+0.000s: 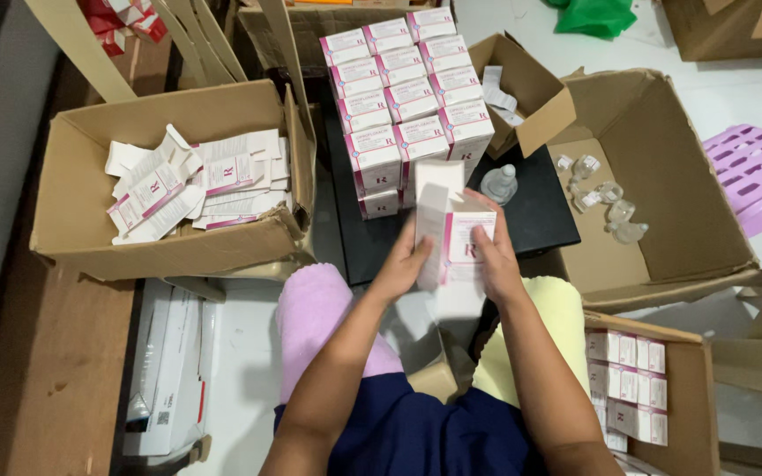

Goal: The person sits on the floor and repeatedly packs small plastic bottles and folded paper inserts into small white boxes. They place the filled boxes into a larger cardboard box and continue the process with additional items.

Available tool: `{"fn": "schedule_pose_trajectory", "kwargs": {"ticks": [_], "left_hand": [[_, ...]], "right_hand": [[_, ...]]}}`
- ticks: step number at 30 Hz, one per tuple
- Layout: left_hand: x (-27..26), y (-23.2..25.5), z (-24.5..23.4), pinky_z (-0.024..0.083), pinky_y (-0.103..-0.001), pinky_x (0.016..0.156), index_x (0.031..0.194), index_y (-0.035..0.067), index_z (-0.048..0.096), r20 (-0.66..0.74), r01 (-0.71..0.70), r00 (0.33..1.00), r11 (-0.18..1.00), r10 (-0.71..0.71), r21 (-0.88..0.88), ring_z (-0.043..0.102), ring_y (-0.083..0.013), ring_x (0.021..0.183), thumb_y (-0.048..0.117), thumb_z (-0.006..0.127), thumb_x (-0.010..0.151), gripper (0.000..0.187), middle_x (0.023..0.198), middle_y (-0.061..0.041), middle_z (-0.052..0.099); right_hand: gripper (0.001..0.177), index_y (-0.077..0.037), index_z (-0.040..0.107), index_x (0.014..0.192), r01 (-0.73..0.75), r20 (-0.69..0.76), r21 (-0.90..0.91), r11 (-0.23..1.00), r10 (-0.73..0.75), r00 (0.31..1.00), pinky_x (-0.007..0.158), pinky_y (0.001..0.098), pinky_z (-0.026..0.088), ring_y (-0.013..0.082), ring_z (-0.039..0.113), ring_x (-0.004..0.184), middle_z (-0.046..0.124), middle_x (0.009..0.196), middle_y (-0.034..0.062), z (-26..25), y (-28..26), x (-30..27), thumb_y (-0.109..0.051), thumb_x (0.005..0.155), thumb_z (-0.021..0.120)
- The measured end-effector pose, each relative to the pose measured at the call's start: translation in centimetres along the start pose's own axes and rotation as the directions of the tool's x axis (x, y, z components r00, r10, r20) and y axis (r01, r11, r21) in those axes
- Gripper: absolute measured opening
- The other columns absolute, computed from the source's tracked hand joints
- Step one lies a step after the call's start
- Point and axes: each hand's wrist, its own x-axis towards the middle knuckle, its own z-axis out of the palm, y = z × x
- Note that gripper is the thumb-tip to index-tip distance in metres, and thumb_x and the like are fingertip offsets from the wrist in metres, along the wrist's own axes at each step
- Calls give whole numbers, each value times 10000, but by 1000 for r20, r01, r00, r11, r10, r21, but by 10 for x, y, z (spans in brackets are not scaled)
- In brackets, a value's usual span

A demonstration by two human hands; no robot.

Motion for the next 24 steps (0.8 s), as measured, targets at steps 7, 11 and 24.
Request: {"fn": "schedule_pose_trajectory", "kwargs": {"ticks": [7,11,24], "left_hand": [[-13,26,22,474,-373,1054,1505,112,307,-21,-219,958,777,287,591,569,-265,1260,280,819,887,820,1360,-178,573],[-13,36,19,571,-348,911,1358,149,447,-63,-47,995,897,83,440,673,-187,1042,274,817,882,616,1130,-112,691],[-1,9,1,565,-374,932,1405,110,485,-16,250,966,953,-256,-171,673,-203,1070,462,482,1077,481,1194,-107,655]], "right_hand": [[402,-96,474,1449,66,-21,-305,950,-76,997,1192,328,350,201,481,1369,514,1427,93,1,21,-3,-347,1145,390],[421,-100,433,1419,29,-223,-196,980,-74,972,1008,319,487,156,528,1213,490,1420,40,-13,23,6,-384,1109,447],[534,-127,536,1437,239,204,-574,783,-146,968,1099,372,447,292,449,1396,376,1599,135,-15,-33,3,-50,917,634]]}}
